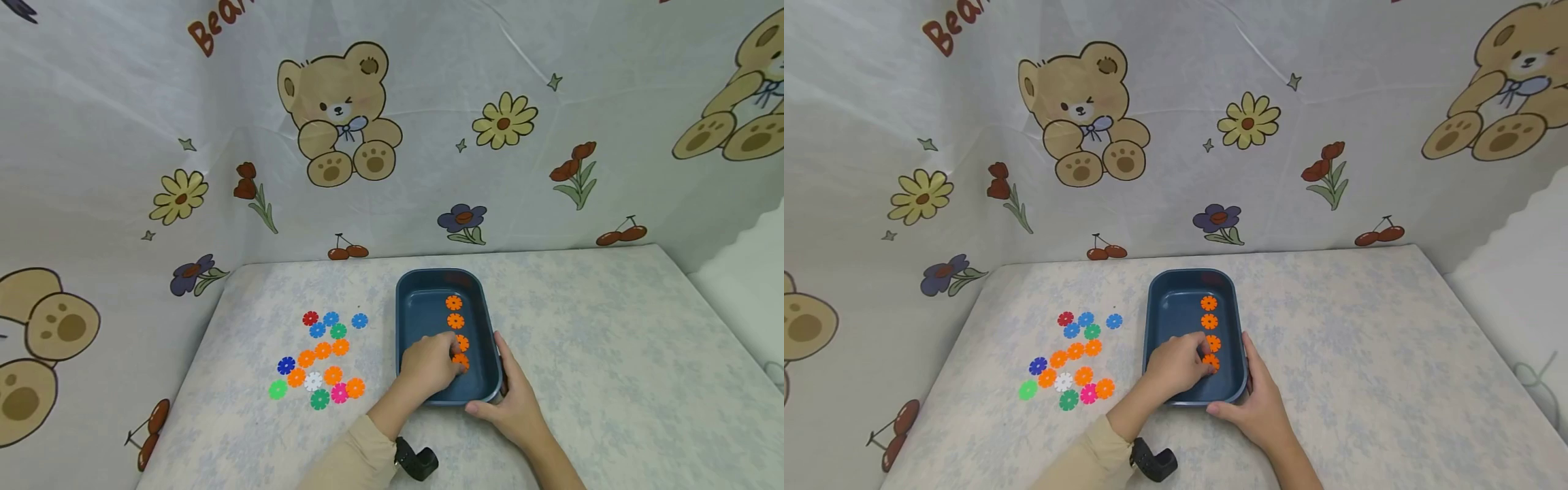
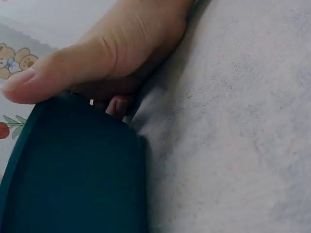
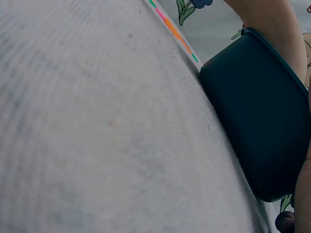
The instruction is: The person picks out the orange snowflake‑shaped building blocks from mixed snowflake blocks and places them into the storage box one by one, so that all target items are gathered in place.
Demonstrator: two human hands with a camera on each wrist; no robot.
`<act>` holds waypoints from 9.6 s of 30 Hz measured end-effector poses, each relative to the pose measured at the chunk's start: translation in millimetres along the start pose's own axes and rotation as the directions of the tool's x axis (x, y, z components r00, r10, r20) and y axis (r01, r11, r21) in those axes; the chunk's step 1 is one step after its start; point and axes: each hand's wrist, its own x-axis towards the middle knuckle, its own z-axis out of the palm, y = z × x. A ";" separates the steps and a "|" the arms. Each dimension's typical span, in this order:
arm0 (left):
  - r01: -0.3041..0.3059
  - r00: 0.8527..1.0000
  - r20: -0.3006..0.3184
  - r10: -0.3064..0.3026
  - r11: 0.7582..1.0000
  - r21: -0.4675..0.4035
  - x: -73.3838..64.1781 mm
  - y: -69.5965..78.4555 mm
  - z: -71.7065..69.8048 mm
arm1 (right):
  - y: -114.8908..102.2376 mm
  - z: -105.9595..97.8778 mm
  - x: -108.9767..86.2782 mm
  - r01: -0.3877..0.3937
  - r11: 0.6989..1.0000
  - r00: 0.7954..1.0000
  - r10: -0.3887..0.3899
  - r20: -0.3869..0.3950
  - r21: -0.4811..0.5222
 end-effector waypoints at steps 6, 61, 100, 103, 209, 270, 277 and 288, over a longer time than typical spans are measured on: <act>0.005 1.000 -0.010 -0.004 0.998 0.055 2.8 0.0 2.4 | -0.1 1.2 0.7 0.010 1.000 1.000 -0.010 0.004 0.008; 0.260 0.965 -0.037 -0.259 0.965 0.020 -101.6 -118.0 -53.8 | -2.2 3.3 2.6 -0.075 0.993 0.997 0.074 -0.014 -0.088; -0.155 0.988 0.020 0.155 0.988 0.010 -24.6 4.3 -27.2 | -0.6 -1.2 1.9 -0.022 1.000 1.000 0.022 0.013 -0.002; -0.140 0.989 0.044 0.139 0.990 0.022 -18.9 4.0 -19.7 | -1.0 -1.1 1.6 -0.030 0.999 0.999 0.030 0.013 -0.012; -0.039 0.999 0.025 0.037 0.996 0.084 72.8 -23.7 -75.2 | -1.9 1.5 2.1 -0.013 0.999 1.000 0.013 0.000 -0.052; 0.298 0.943 -0.162 -0.290 0.954 0.028 -86.2 -191.6 -84.0 | -2.8 1.0 3.4 -0.072 0.993 0.997 0.072 -0.004 -0.095; 0.258 0.955 -0.162 -0.250 0.966 0.030 -80.6 -187.9 -81.1 | -1.5 1.7 2.7 -0.064 0.996 0.998 0.064 0.003 -0.066; 0.268 0.952 -0.170 -0.253 0.961 0.071 -67.1 -187.8 -85.4 | -3.6 2.9 3.8 -0.044 0.997 0.999 0.045 0.016 -0.061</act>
